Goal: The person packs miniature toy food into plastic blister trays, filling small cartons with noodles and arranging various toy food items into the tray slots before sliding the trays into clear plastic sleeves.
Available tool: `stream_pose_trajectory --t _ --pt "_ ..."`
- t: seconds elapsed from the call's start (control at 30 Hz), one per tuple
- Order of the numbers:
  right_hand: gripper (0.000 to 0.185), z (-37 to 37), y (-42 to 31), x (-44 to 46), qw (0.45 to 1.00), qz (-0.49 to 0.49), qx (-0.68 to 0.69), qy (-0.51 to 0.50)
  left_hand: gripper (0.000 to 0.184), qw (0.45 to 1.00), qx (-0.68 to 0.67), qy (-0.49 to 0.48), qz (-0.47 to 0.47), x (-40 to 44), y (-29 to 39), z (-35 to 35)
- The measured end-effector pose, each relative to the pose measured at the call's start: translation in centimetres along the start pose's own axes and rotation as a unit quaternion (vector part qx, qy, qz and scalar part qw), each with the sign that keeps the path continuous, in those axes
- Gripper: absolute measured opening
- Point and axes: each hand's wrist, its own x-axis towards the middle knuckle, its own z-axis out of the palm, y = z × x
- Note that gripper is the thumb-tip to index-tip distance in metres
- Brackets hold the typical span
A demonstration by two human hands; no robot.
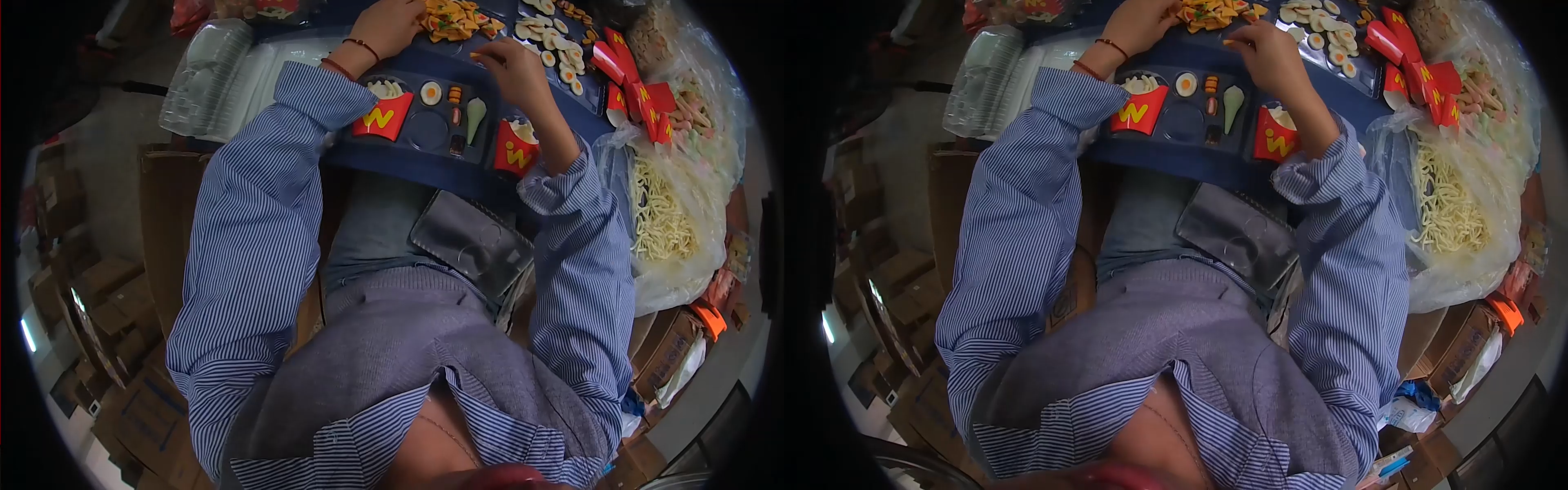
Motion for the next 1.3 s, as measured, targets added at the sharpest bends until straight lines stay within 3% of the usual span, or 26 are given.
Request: stream_pose_trajectory --t 0.07,0.13,0.17,0.2,0.27,0.43,0.53,0.63,0.7,0.77,0.9,1.0,1.07,1.23,1.3 --pt "0.02 -0.4 -1.9 -2.0 0.997 -0.015 0.074 0.001 0.017 1.0 -0.006 -0.003 0.003 0.1 0.4 0.1" --pt "0.016 -0.5 -4.7 -3.5 0.98 0.028 0.185 -0.072 0.017 1.0 -0.011 -0.006 0.003 0.5 0.9 0.2" --pt "0.015 -1.5 -6.1 -3.8 0.96 0.07 0.219 -0.162 0.017 1.0 -0.013 -0.005 0.001 0.8 1.2 0.4" --pt "0.015 -1.2 -6.7 -4.0 0.959 0.07 0.219 -0.164 0.017 1.0 -0.017 -0.005 -0.003 1.0 1.5 0.5" --pt "0.013 -0.6 -7.3 -4.4 0.953 -0.027 0.181 -0.242 0.017 0.999 -0.031 -0.001 -0.014 1.4 1.9 0.6" --pt "0.013 2.3 -7.6 -5.4 0.971 -0.139 0.081 -0.177 0.017 0.989 -0.137 0.045 -0.014 -1.2 3.1 -2.0" --pt "0.016 2.2 -7.9 -5.7 0.975 -0.082 0.105 -0.18 0.018 0.968 -0.246 -0.035 -0.048 -6.6 5.1 -5.0" --pt "0.018 2.5 -7.2 -6.2 0.979 -0.153 0.061 -0.12 0.019 0.948 -0.287 -0.113 -0.075 -11.9 6.8 -6.3" --pt "0.013 2.4 -7.3 -6.6 0.979 -0.142 0.067 -0.127 0.018 0.952 -0.276 -0.118 -0.06 -13.2 7.0 -5.9" --pt "0.013 2.5 -7.5 -6.8 0.98 -0.161 0.057 -0.106 0.016 0.964 -0.255 -0.06 0.039 -13.6 6.8 -5.3" --pt "0.011 2.4 -8.2 -7.8 0.987 -0.159 0.003 -0.016 0.015 0.966 -0.241 -0.068 0.072 -14.0 6.9 -5.1" --pt "0.01 2.9 -8.2 -8.1 0.987 -0.158 -0.032 -0.009 0.015 0.967 -0.21 -0.059 0.129 -14.6 6.7 -4.8" --pt "0.01 2.7 -8.2 -8.0 0.986 -0.162 -0.024 -0.019 0.017 0.969 -0.143 -0.019 0.198 -14.7 6.7 -4.6" --pt "0.008 2.3 -7.7 -7.4 0.985 -0.163 -0.004 -0.047 0.023 0.966 -0.114 -0.047 0.226 -15.0 6.6 -5.2" --pt "0.007 1.3 -7.0 -5.9 0.977 -0.181 0.046 -0.103 0.024 0.965 -0.097 -0.042 0.239 -15.1 6.7 -5.4"
